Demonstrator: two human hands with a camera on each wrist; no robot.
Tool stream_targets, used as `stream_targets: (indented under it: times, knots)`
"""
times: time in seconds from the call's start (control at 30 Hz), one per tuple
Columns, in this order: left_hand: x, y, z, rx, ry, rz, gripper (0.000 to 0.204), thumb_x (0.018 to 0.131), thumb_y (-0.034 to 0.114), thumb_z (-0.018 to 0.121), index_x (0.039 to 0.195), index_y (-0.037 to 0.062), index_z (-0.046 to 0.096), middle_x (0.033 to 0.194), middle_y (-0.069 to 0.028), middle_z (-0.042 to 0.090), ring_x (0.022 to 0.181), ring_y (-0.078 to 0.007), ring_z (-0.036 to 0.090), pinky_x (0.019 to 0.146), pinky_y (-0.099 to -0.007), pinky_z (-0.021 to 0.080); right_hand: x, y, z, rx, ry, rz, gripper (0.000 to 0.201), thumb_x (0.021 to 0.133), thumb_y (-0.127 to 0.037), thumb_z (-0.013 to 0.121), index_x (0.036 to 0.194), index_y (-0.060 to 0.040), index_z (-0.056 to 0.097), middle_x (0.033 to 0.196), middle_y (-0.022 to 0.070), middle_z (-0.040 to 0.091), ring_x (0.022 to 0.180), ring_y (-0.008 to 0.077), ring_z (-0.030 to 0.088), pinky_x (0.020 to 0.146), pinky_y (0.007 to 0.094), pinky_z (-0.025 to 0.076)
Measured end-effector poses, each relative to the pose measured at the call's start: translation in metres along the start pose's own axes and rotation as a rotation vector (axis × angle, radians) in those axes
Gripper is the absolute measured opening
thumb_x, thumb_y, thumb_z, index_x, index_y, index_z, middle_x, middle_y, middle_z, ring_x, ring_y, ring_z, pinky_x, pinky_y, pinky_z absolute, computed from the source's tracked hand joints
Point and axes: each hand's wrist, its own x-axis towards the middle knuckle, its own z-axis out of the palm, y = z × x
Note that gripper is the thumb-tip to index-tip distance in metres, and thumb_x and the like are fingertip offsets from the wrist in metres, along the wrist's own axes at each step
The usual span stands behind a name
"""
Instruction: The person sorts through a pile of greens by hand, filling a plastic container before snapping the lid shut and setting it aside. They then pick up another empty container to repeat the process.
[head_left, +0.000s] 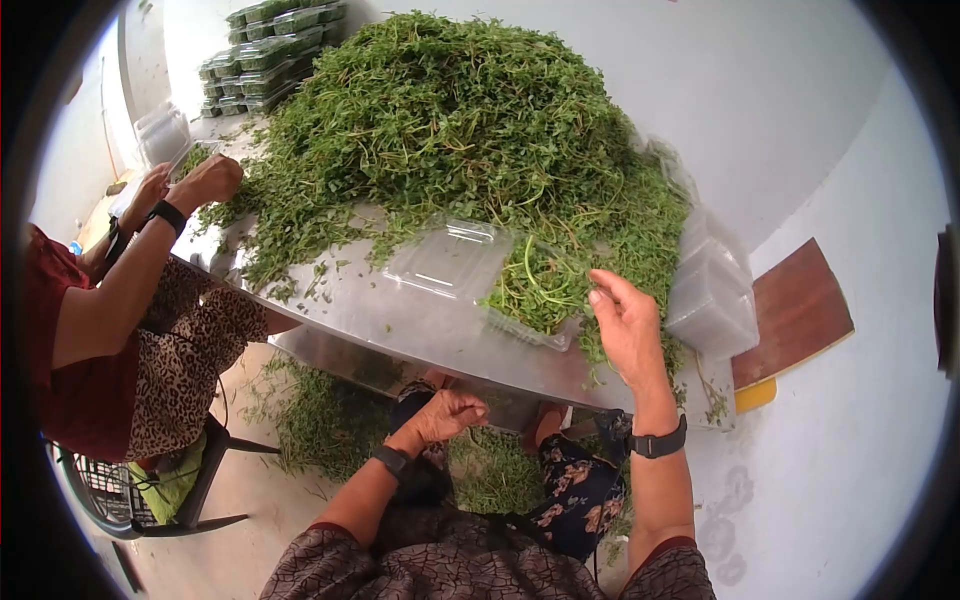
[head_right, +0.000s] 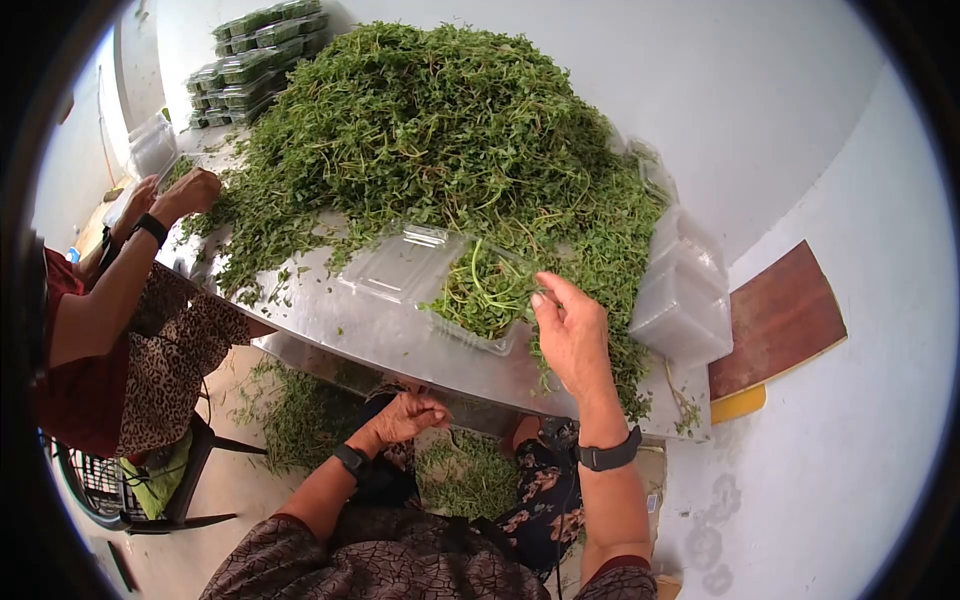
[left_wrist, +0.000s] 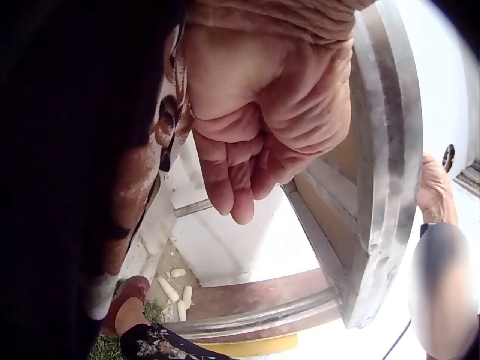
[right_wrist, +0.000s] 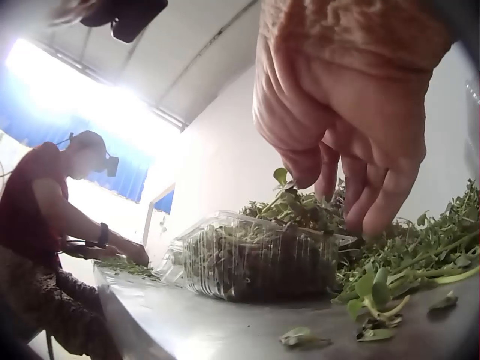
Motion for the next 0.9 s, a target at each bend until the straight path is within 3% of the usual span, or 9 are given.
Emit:
stream_targets:
  times: [0.13, 0.2, 0.23, 0.5, 0.7, 0.9]
  knots:
    - [0.0, 0.005, 0.001, 0.0, 0.014, -0.035, 0.02, 0.093, 0.012, 0.056, 0.099, -0.0056, 0.065, 0.083, -0.0085, 0.069, 0.085, -0.0138, 0.068, 0.072, -0.0261, 0.051, -0.01, -0.016, 0.001, -0.025, 0.009, 0.004, 0.032, 0.087, -0.014, 0.063, 0.115, 0.0014, 0.062, 0.107, 0.019, 0.065, 0.091, 0.0236, 0.065, 0.08, 0.0338, 0.051]
    - [0.0, 0.008, 0.002, 0.001, 0.022, -0.034, 0.02, 0.093, 0.012, 0.057, 0.099, -0.0054, 0.065, 0.082, -0.0083, 0.069, 0.085, -0.0136, 0.068, 0.072, -0.0261, 0.051, -0.014, -0.016, 0.003, -0.358, 0.113, -0.351, 0.033, 0.085, -0.019, 0.065, 0.112, 0.0006, 0.064, 0.114, 0.0212, 0.062, 0.099, 0.0319, 0.061, 0.085, 0.0393, 0.049]
    - [0.0, 0.008, 0.002, -0.001, 0.023, -0.037, 0.02, 0.093, 0.012, 0.057, 0.098, -0.0054, 0.065, 0.082, -0.0083, 0.069, 0.084, -0.0133, 0.068, 0.072, -0.0263, 0.051, -0.017, -0.019, 0.005, -0.339, 0.108, -0.327, 0.035, 0.082, -0.023, 0.068, 0.109, -0.0004, 0.065, 0.118, 0.0224, 0.06, 0.105, 0.0367, 0.057, 0.089, 0.0432, 0.047]
    - [-0.002, 0.005, -0.001, 0.062, 0.021, -0.019, 0.021, 0.092, 0.014, 0.057, 0.097, -0.0047, 0.065, 0.082, -0.0083, 0.069, 0.083, -0.0124, 0.067, 0.074, -0.0275, 0.051, -0.027, -0.025, 0.014, -0.467, 0.065, -0.395, 0.038, 0.078, -0.026, 0.071, 0.105, 0.001, 0.067, 0.118, 0.0227, 0.059, 0.109, 0.0368, 0.053, 0.095, 0.0445, 0.041]
    - [-0.003, 0.006, -0.004, 0.072, 0.007, -0.05, 0.021, 0.093, 0.014, 0.055, 0.1, -0.0036, 0.066, 0.085, -0.0093, 0.07, 0.087, -0.0121, 0.066, 0.077, -0.0277, 0.05, -0.024, -0.02, 0.023, -0.523, 0.092, -0.384, 0.024, 0.077, -0.013, 0.069, 0.096, 0.0005, 0.068, 0.116, 0.0203, 0.06, 0.107, 0.035, 0.053, 0.094, 0.0431, 0.04]
    - [-0.004, 0.005, -0.003, -0.064, 0.018, -0.019, 0.021, 0.094, 0.012, 0.054, 0.1, -0.0049, 0.065, 0.086, -0.0093, 0.07, 0.086, -0.0131, 0.067, 0.077, -0.0276, 0.051, -0.012, -0.017, 0.026, -0.392, 0.166, -0.412, 0.013, 0.075, -0.003, 0.066, 0.087, -0.0004, 0.069, 0.099, 0.0147, 0.066, 0.09, 0.0299, 0.059, 0.081, 0.041, 0.047]
